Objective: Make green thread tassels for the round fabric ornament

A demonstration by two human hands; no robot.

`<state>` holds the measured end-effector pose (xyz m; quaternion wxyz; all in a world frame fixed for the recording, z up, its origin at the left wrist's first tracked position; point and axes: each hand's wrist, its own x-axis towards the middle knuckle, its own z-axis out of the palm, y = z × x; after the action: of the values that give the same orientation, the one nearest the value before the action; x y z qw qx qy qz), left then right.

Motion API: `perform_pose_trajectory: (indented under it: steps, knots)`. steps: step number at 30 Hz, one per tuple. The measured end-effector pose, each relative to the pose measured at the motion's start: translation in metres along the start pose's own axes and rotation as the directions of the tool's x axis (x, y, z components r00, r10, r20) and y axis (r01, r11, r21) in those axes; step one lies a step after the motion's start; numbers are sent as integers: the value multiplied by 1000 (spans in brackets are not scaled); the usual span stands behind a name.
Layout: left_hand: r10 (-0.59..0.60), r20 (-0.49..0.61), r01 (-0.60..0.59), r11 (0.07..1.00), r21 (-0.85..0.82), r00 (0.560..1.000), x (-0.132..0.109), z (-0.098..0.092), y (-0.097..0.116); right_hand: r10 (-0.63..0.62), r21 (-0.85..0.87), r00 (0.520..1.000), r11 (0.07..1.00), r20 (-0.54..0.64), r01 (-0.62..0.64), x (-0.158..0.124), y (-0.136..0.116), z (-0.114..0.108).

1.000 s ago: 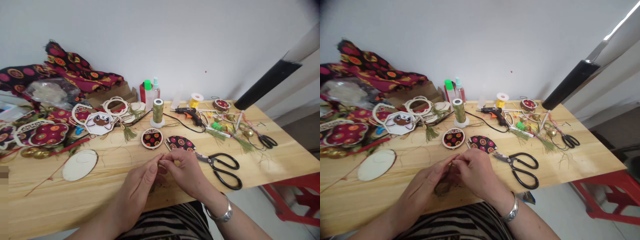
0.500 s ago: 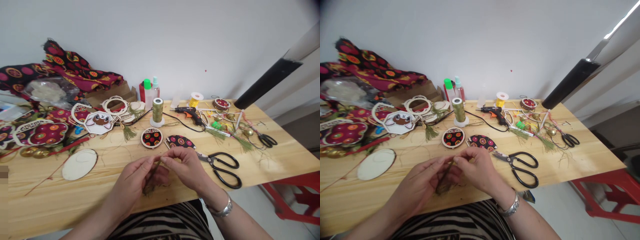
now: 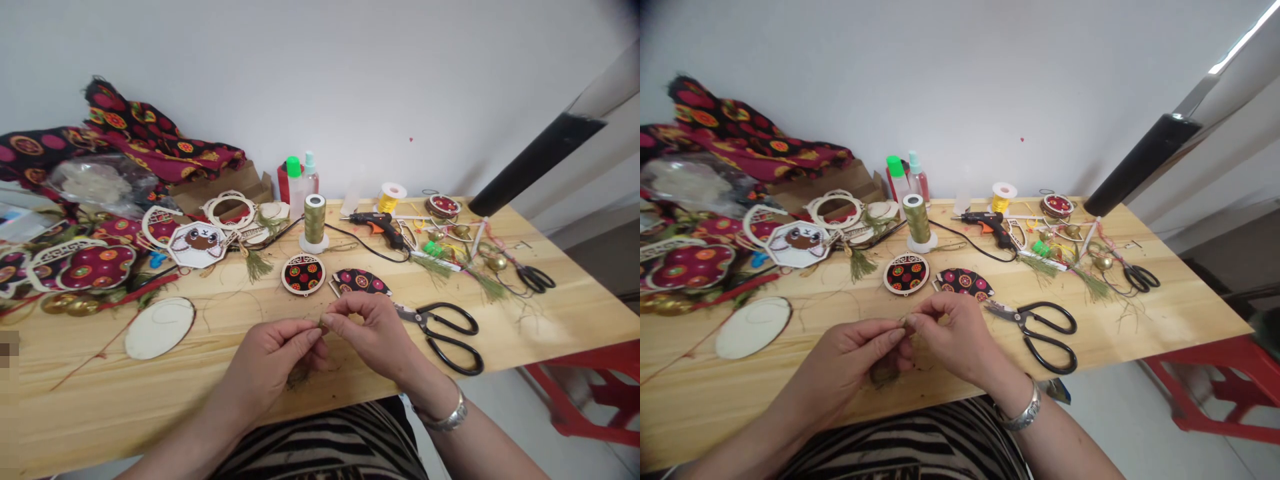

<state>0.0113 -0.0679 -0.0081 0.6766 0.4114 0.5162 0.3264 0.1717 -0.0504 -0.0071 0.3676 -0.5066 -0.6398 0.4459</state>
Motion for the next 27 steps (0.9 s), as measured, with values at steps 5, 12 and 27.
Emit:
perform_pose_trajectory:
  steps: [5,12,27]
  knots:
    - [59,-1,-59,994,94,998,-1,-2,2,-69,-16,997,997,28,70,1,2,1]
    - [82,-116,-100,982,-159,990,-3,-12,6,-291,-414,939,889,-185,194,-10,14,-13]
    - [91,-213,-161,928,-336,973,-3,-15,14,-282,-603,795,529,538,596,-45,7,6]
